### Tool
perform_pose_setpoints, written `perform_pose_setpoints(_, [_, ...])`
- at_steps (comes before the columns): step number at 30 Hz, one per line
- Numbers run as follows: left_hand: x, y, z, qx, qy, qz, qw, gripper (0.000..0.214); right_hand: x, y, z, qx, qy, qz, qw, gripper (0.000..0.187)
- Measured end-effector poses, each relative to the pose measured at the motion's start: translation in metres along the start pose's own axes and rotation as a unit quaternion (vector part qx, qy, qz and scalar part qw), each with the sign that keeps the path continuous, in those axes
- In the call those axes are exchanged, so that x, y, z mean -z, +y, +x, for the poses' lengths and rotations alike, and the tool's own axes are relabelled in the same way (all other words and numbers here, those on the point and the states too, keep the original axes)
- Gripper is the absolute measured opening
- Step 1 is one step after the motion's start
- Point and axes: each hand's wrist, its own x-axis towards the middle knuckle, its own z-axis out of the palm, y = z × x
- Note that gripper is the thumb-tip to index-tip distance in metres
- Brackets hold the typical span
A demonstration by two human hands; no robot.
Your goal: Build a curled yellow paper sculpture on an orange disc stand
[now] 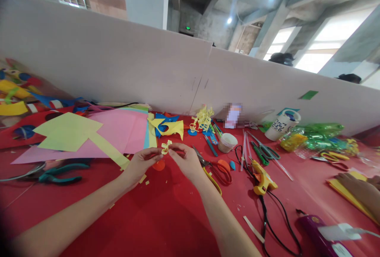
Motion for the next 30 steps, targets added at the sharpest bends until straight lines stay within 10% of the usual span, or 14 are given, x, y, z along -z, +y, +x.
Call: perform_pose_setpoints(30, [-0.0044,0.0057,-0.0086,0.052,-0.088,-0.091,0.99,0.02,0.001,-0.0078,-0.0036,-0.046,-0.061,0.116,0.99,0.026])
